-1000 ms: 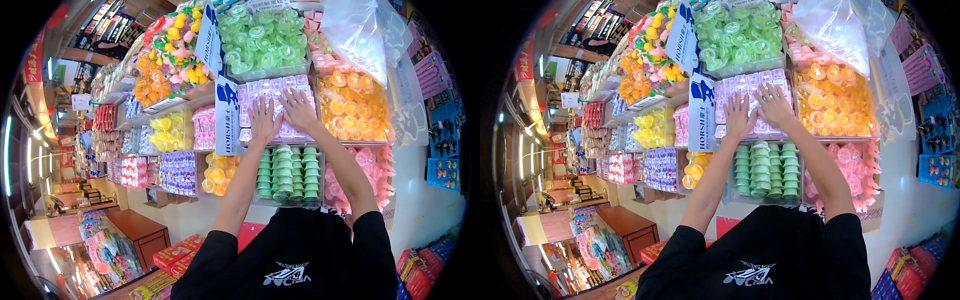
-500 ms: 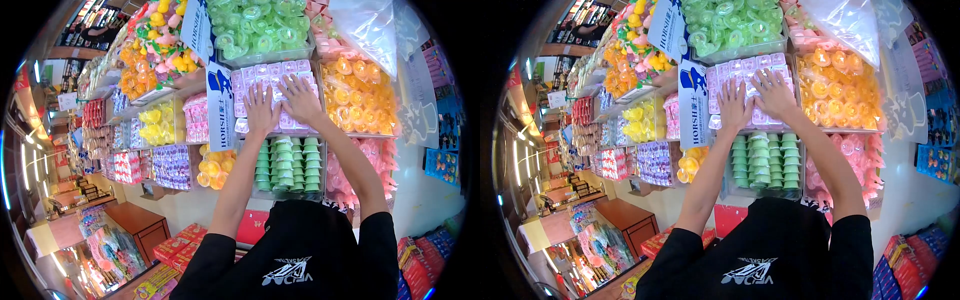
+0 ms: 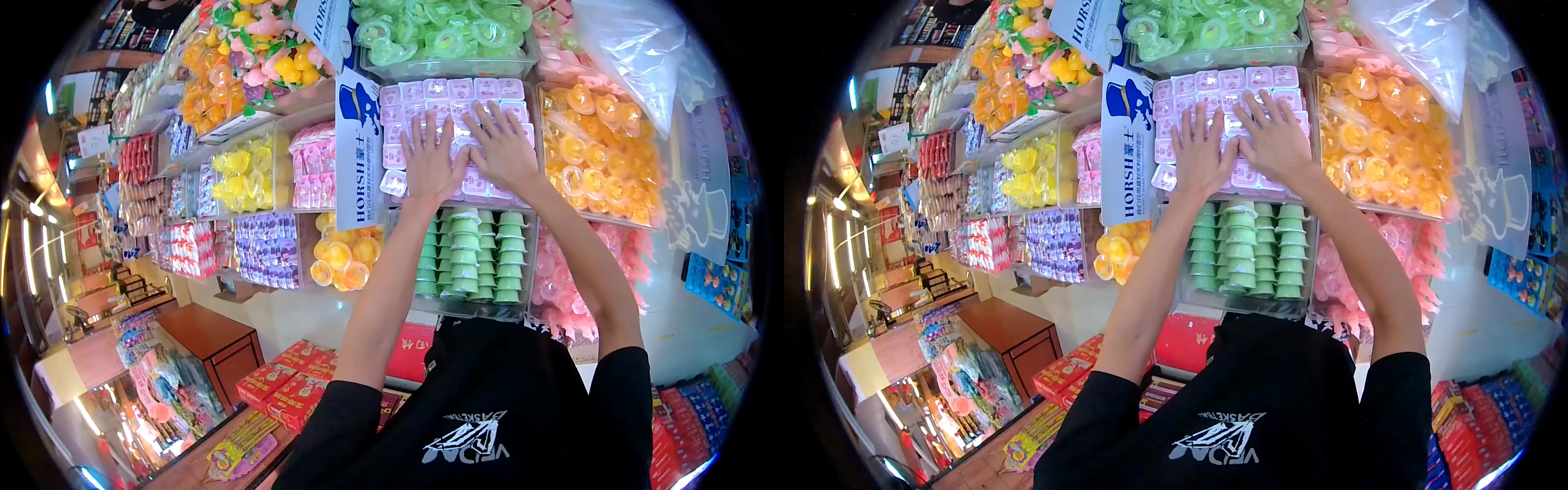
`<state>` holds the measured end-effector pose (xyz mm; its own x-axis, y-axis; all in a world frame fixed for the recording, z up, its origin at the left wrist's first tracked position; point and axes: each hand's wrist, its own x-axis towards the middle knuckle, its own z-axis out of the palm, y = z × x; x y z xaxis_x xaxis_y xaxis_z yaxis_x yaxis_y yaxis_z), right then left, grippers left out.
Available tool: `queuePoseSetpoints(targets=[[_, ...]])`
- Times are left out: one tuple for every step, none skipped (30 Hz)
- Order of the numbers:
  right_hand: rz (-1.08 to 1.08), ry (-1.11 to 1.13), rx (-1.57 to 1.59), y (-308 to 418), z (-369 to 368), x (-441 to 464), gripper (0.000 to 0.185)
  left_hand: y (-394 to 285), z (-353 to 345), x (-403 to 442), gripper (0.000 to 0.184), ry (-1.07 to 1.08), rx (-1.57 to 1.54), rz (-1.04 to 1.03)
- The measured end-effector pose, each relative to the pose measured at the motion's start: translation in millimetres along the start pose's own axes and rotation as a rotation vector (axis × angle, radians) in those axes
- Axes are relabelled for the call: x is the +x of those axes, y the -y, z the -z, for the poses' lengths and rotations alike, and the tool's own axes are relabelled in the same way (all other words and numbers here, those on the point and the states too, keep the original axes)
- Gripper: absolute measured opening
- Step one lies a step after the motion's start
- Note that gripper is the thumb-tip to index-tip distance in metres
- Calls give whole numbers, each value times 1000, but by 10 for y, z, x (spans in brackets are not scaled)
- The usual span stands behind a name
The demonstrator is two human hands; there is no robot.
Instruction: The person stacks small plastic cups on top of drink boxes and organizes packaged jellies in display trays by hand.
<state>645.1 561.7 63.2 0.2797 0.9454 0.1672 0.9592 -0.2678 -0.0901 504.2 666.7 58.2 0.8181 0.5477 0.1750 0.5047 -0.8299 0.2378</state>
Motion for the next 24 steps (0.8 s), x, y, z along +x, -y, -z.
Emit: queuePoseSetpoints(targets=[[3,1,-6,-4,-1,0,57,3,5,4,63,-9,-2,-2],[5,5,-12,-1,2,-9,57,5,0,0,63,-16,-6,-4],[4,11,-10,2,4,-19,57,0,-8,-6,63,-23,-12,-8],[2,17,-8,7,9,-30,57,-6,-10,-20,63,-17,-6,-8],[0,18,-8,4,14,-23,57,-5,-6,-15,63,-14,0,-11],[-1,19,-13,-8,11,-15,57,2,-2,0,63,-12,8,-14],[-2,22,-16,-9,2,-17,58,5,2,0,63,-10,5,-14],[-1,24,-17,-4,-8,-14,58,6,3,-1,63,-8,5,-12],[4,11,-13,-10,-21,-3,57,6,2,-4,63,-6,3,-10],[6,4,-8,-11,-33,-12,57,9,3,-22,63,-10,7,-14],[7,-3,-5,-10,-35,-35,57,9,-9,-28,63,-14,9,-19],[4,8,-6,-11,-29,-50,57,9,-18,-11,63,-23,11,-25],[1,17,-8,-9,-22,-55,58,5,-24,0,63,-18,4,-26],[2,24,-9,-4,-19,-34,58,2,-15,9,63,-15,-1,-24],[6,7,-12,-12,-21,-3,58,13,-9,7,63,-11,-3,-18],[12,-4,-10,-27,-23,6,58,23,-12,7,63,-22,6,-19],[16,-8,-4,-20,-34,-15,58,21,-18,0,63,-25,13,-19],[24,-29,-1,-22,-48,-28,57,12,-17,-14,63,-30,16,-23],[22,-21,4,-14,-50,-43,57,0,-4,-23,63,-23,13,-15],[19,-18,3,-6,-37,-46,57,-4,-3,-20,63,-21,9,-10],[15,-13,4,-9,-28,-37,57,-6,-6,-2,63,-17,5,-5],[15,-19,2,-22,-26,-19,57,-1,-15,17,63,-26,8,-10],[14,-21,2,-27,-31,-8,57,1,-15,20,63,-31,13,-12],[12,-19,5,-19,-40,-23,57,0,-17,-1,63,-30,16,-13]])
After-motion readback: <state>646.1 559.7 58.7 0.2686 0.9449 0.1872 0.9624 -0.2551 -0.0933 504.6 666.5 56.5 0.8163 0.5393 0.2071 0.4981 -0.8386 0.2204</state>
